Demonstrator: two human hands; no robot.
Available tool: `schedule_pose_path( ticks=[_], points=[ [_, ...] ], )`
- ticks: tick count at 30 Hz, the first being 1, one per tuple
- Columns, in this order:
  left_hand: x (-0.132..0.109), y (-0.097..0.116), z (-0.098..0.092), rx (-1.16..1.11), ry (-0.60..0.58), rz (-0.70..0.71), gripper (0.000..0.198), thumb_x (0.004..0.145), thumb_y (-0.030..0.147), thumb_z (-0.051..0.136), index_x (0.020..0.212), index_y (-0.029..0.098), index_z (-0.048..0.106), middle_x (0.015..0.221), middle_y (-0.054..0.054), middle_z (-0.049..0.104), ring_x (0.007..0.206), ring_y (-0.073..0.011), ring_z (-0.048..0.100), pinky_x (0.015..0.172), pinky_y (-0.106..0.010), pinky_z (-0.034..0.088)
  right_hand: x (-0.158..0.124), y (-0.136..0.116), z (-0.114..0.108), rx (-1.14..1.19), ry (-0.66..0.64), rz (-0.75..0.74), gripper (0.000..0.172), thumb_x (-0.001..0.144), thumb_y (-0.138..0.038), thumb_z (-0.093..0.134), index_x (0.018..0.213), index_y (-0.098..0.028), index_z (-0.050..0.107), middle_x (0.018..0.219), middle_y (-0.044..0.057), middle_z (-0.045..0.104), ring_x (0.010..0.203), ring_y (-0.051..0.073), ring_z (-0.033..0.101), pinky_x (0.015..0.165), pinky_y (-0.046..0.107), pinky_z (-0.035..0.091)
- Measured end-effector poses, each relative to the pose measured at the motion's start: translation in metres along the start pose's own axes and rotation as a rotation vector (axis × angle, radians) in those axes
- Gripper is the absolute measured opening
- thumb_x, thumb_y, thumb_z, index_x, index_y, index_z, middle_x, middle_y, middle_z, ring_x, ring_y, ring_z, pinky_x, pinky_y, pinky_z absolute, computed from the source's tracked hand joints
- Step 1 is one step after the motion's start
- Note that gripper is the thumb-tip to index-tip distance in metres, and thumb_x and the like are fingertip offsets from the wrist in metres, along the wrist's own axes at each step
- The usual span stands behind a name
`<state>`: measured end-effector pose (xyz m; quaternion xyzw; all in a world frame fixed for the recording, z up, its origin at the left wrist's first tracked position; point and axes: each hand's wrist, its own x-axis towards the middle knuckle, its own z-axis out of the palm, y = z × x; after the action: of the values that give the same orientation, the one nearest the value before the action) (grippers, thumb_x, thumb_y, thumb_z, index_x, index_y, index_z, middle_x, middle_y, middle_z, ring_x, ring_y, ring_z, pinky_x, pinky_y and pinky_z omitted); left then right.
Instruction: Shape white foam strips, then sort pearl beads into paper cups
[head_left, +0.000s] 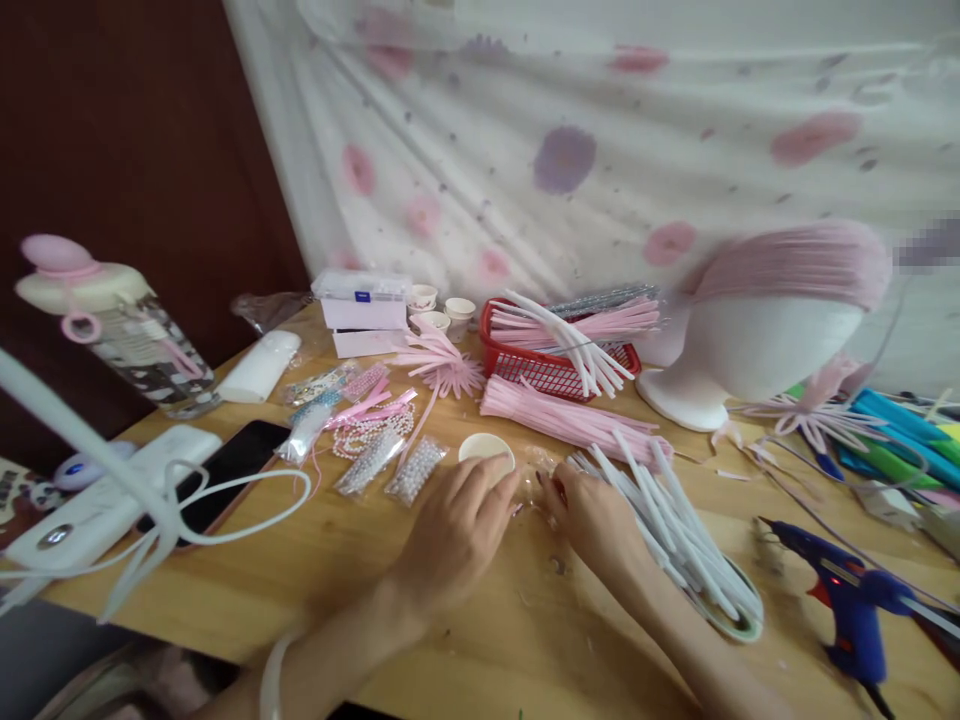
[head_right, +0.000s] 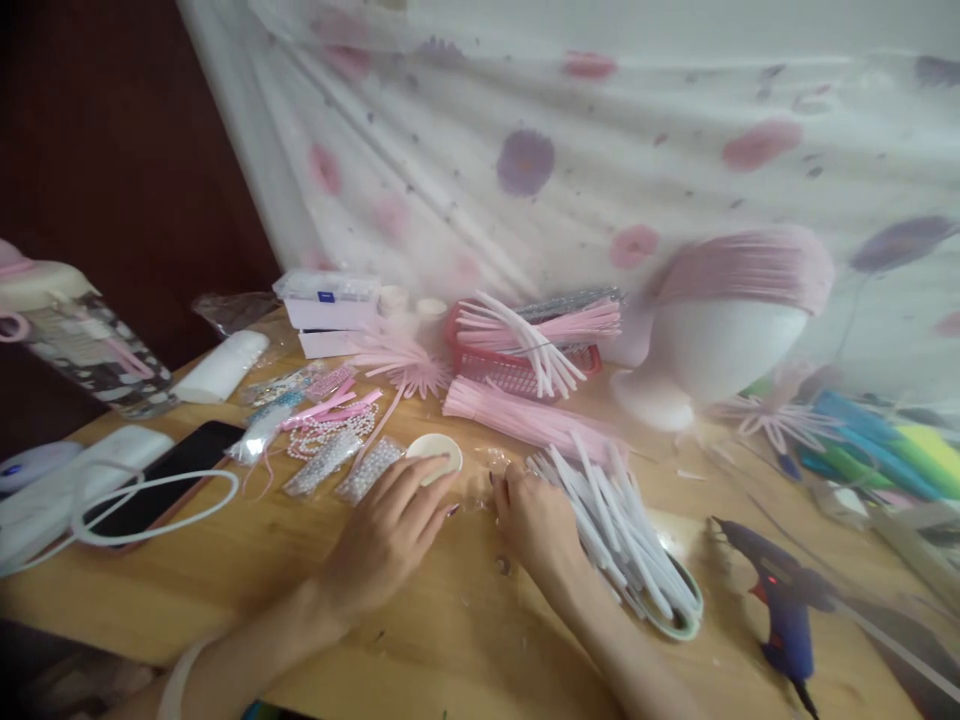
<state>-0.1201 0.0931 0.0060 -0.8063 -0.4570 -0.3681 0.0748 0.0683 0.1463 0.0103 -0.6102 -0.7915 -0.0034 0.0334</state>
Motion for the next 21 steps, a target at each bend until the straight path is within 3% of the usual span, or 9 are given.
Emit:
schedule_pose_path(
  ticks=[2, 4, 7, 9, 14, 21],
  points=[
    [-0.004, 0.017, -0.011, -0.140, -0.008, -0.140, 0.024, 0.096, 0.014, 0.045, 0.116, 0.014, 0.059, 0.103, -0.011, 0.072, 0.096, -0.0221, 0.070, 0.083, -0.037, 0.060, -0.006, 0.001, -0.002, 0.054, 0.021, 0.018, 0.034, 0.101, -0.031, 0.043, 0.073, -0.019, 0.057, 0.065, 0.009, 0.073, 0.060, 0.024, 0.070, 0.051, 0.028, 0.033],
    [-0.008, 0.034, -0.017, -0.187, -0.089, -0.229, 0.032, 0.096, 0.017, 0.043, 0.125, 0.016, 0.055, 0.101, -0.011, 0.071, 0.090, -0.0223, 0.071, 0.075, -0.036, 0.062, -0.017, 0.001, -0.005, 0.100, 0.035, 0.030, 0.035, 0.102, -0.034, 0.042, 0.071, -0.021, 0.053, 0.063, 0.005, 0.070, 0.059, 0.021, 0.068, 0.053, 0.027, 0.036],
    [-0.012, 0.056, -0.014, -0.136, -0.230, -0.295, 0.040, 0.096, 0.022, 0.041, 0.134, 0.022, 0.053, 0.102, -0.011, 0.070, 0.079, -0.0231, 0.072, 0.063, -0.035, 0.061, -0.039, 0.001, -0.005, 0.205, 0.072, 0.029, 0.038, 0.101, -0.038, 0.039, 0.067, -0.024, 0.044, 0.056, 0.000, 0.062, 0.050, 0.017, 0.060, 0.051, 0.025, 0.036],
    [-0.011, 0.064, -0.009, -0.171, -0.274, -0.358, 0.036, 0.096, 0.022, 0.039, 0.125, 0.021, 0.060, 0.101, -0.012, 0.070, 0.077, -0.0231, 0.073, 0.063, -0.034, 0.061, -0.053, 0.002, -0.005, 0.332, 0.118, -0.011, 0.038, 0.100, -0.039, 0.039, 0.064, -0.025, 0.038, 0.052, -0.002, 0.056, 0.046, 0.016, 0.054, 0.049, 0.025, 0.034],
    [-0.007, 0.065, -0.004, -0.420, -0.224, -0.467, 0.036, 0.090, 0.012, 0.035, 0.103, 0.018, 0.068, 0.097, -0.010, 0.075, 0.087, -0.0228, 0.073, 0.076, -0.036, 0.062, -0.075, 0.007, -0.003, 0.532, 0.140, -0.074, 0.036, 0.100, -0.035, 0.037, 0.065, -0.026, 0.036, 0.053, -0.002, 0.053, 0.047, 0.015, 0.050, 0.048, 0.025, 0.034],
    [-0.011, 0.057, -0.007, -0.464, -0.130, -0.549, 0.038, 0.081, 0.007, 0.043, 0.106, 0.016, 0.069, 0.095, -0.009, 0.076, 0.084, -0.0204, 0.073, 0.074, -0.032, 0.063, -0.088, 0.002, -0.007, 0.697, 0.058, -0.085, 0.031, 0.101, -0.032, 0.038, 0.071, -0.025, 0.043, 0.063, -0.001, 0.055, 0.055, 0.016, 0.054, 0.054, 0.026, 0.041]
  ],
)
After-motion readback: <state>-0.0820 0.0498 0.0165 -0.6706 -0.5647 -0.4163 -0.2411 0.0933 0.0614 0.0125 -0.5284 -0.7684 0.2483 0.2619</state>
